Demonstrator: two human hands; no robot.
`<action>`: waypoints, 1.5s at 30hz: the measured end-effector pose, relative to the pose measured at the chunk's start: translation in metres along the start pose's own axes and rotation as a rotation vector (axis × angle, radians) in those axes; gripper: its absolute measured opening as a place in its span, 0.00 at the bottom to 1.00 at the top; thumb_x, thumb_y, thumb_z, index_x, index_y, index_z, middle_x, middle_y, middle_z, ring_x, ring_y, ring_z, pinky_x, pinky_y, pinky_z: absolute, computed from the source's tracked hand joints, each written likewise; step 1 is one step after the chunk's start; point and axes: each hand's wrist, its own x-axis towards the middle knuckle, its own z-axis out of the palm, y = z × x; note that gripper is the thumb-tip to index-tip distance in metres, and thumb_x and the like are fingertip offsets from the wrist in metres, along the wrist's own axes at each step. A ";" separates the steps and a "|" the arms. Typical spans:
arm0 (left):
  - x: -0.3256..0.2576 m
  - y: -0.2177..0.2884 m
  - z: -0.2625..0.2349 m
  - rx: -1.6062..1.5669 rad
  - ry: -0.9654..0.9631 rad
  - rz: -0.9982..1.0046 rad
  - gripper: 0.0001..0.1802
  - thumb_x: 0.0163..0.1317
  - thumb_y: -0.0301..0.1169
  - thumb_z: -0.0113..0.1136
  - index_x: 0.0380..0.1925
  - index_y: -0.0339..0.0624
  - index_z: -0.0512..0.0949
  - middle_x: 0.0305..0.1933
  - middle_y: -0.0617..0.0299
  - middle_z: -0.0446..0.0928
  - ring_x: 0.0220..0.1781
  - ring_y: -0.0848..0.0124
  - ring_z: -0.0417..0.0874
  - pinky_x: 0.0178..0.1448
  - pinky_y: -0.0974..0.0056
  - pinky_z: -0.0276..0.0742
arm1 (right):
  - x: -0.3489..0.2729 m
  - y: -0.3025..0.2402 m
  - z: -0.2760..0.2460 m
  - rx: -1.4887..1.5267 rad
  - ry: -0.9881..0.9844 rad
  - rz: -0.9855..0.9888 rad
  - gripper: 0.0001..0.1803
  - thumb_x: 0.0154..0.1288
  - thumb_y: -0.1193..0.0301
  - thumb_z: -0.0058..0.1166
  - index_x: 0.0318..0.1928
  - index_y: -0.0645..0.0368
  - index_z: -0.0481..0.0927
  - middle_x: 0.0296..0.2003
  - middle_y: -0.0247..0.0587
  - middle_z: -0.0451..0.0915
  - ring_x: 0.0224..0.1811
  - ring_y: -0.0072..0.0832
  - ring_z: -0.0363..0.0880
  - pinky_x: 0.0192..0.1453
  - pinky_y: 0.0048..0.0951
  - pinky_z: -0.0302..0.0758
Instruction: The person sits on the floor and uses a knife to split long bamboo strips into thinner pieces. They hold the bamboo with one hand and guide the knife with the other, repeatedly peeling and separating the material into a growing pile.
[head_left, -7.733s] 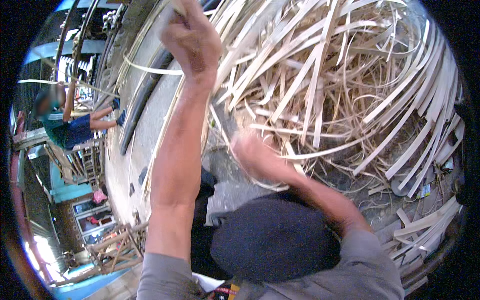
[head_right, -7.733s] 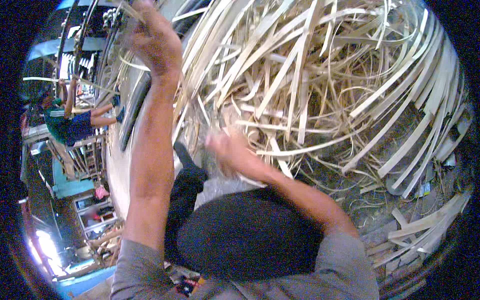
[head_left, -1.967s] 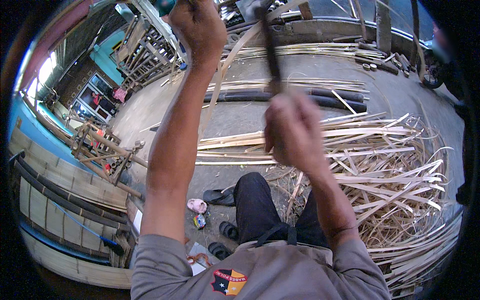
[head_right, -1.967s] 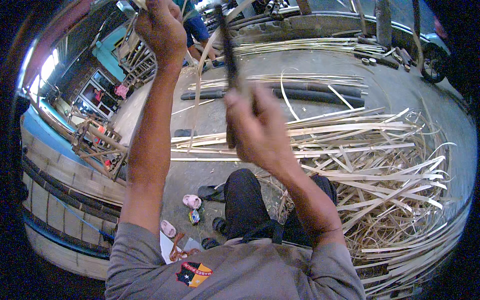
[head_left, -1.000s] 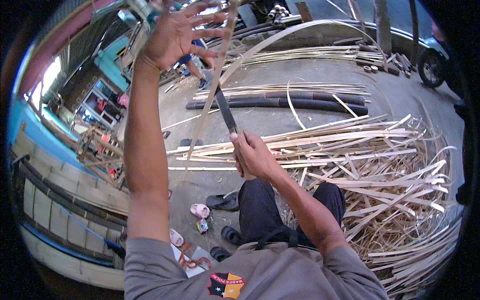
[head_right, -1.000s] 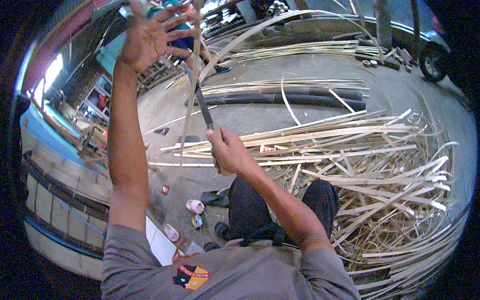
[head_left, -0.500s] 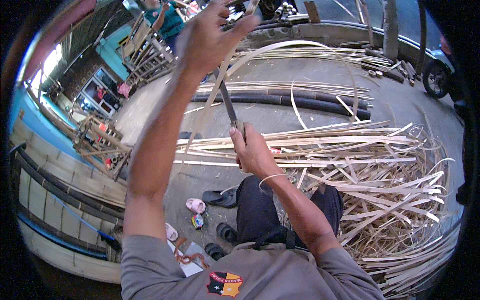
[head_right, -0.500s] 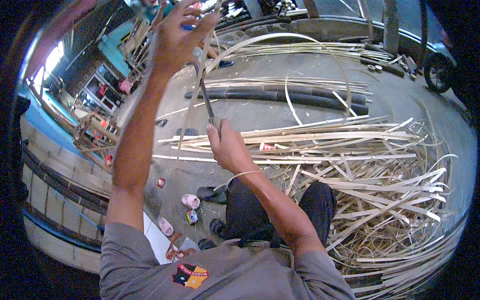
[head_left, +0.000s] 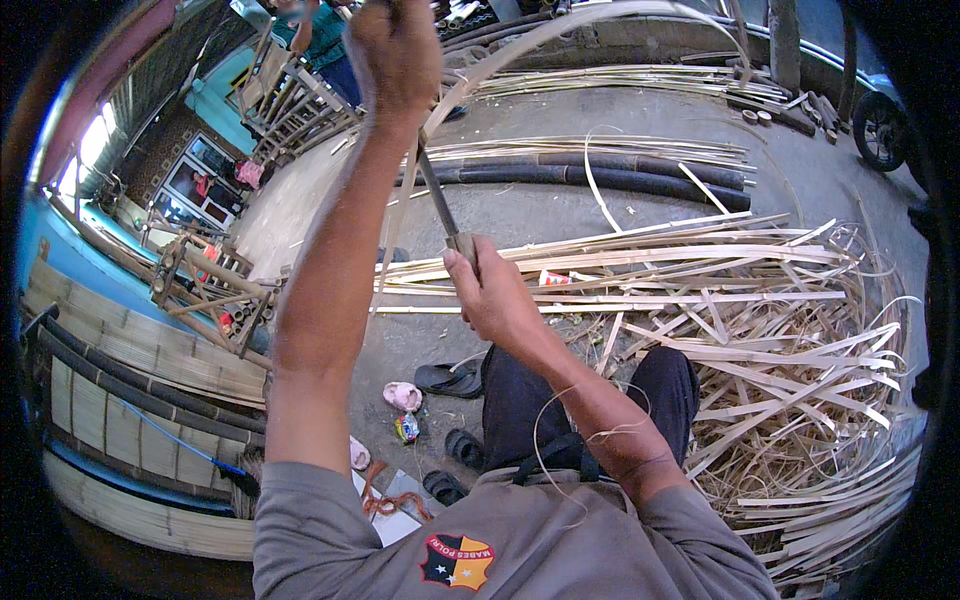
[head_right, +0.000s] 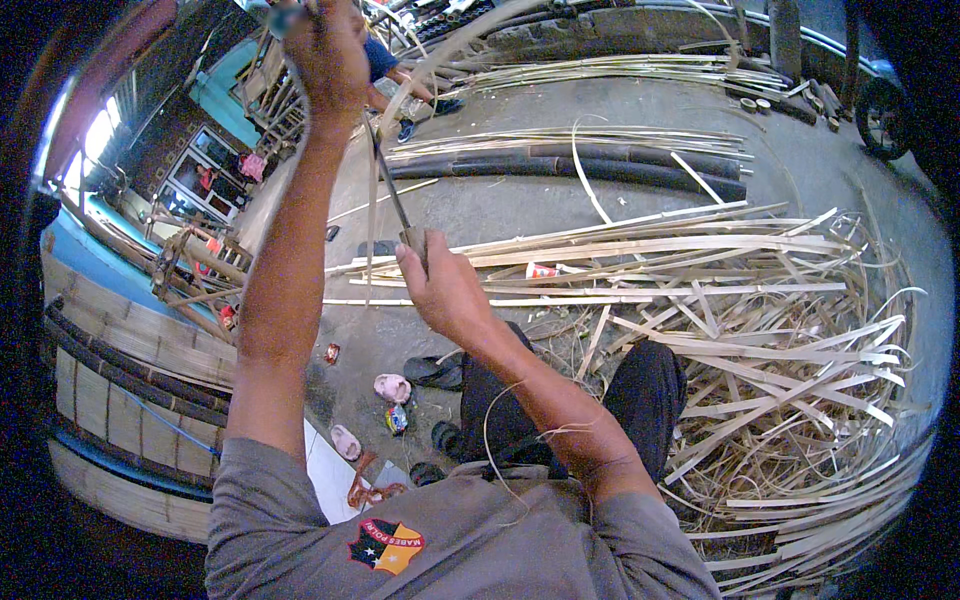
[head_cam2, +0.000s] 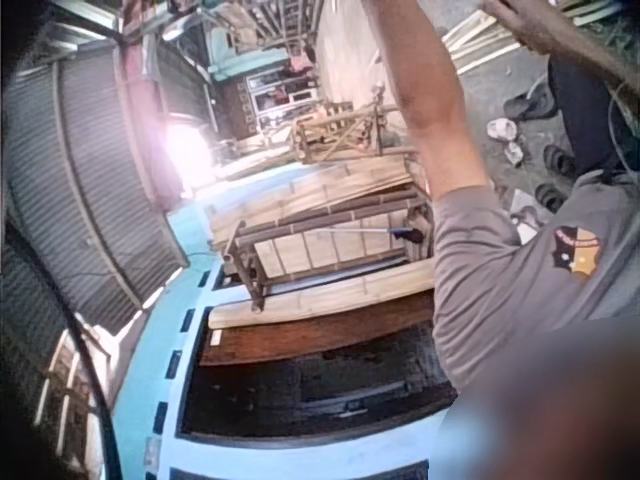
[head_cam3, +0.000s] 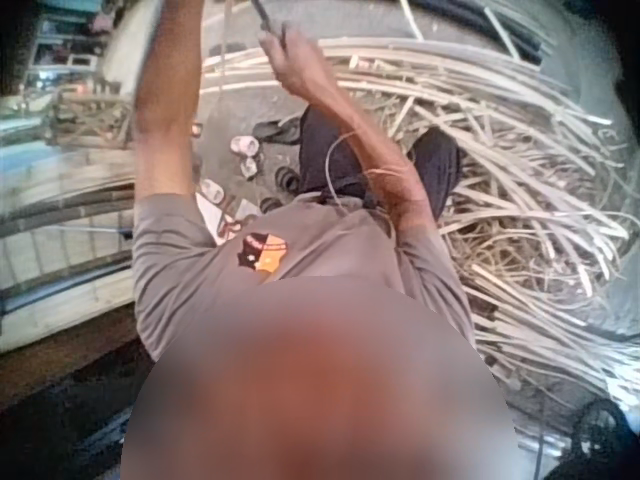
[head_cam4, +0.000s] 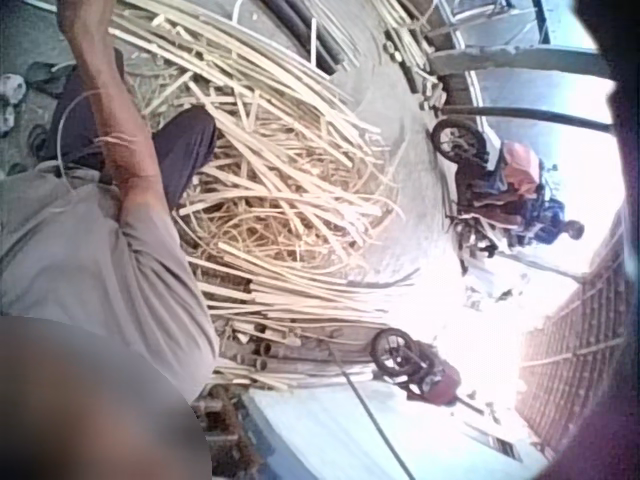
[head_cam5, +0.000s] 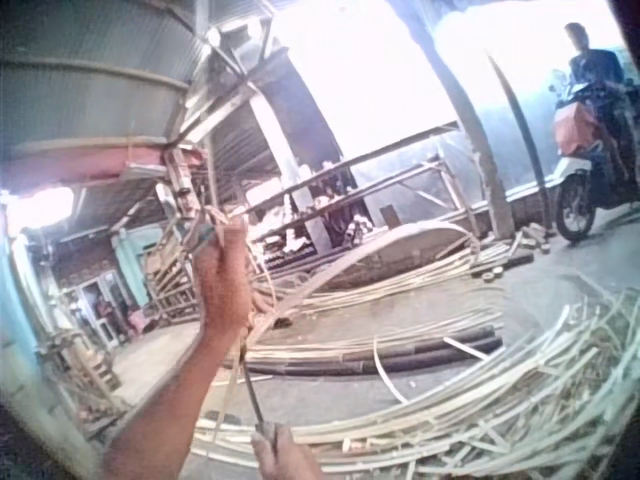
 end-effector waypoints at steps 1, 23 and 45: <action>0.003 0.000 -0.004 -0.113 0.002 -0.039 0.24 0.75 0.48 0.52 0.23 0.46 0.68 0.16 0.72 0.58 0.17 0.81 0.58 0.20 0.66 0.53 | 0.000 0.001 -0.001 0.066 -0.013 -0.006 0.23 0.76 0.55 0.47 0.44 0.67 0.69 0.22 0.59 0.79 0.24 0.57 0.80 0.32 0.52 0.76; -0.016 0.036 -0.005 -0.190 0.247 -0.042 0.31 0.77 0.51 0.46 0.14 0.50 0.62 0.11 0.73 0.58 0.13 0.81 0.58 0.19 0.68 0.50 | -0.018 -0.020 -0.034 0.287 -0.225 0.353 0.20 0.78 0.55 0.46 0.36 0.60 0.70 0.22 0.35 0.71 0.19 0.24 0.72 0.22 0.31 0.72; 0.003 0.037 0.015 -0.318 0.173 0.043 0.30 0.76 0.49 0.50 0.15 0.49 0.61 0.14 0.74 0.57 0.16 0.82 0.56 0.20 0.69 0.49 | -0.013 0.025 -0.025 0.305 -0.230 0.303 0.24 0.75 0.54 0.49 0.46 0.67 0.72 0.21 0.37 0.73 0.16 0.26 0.74 0.20 0.34 0.70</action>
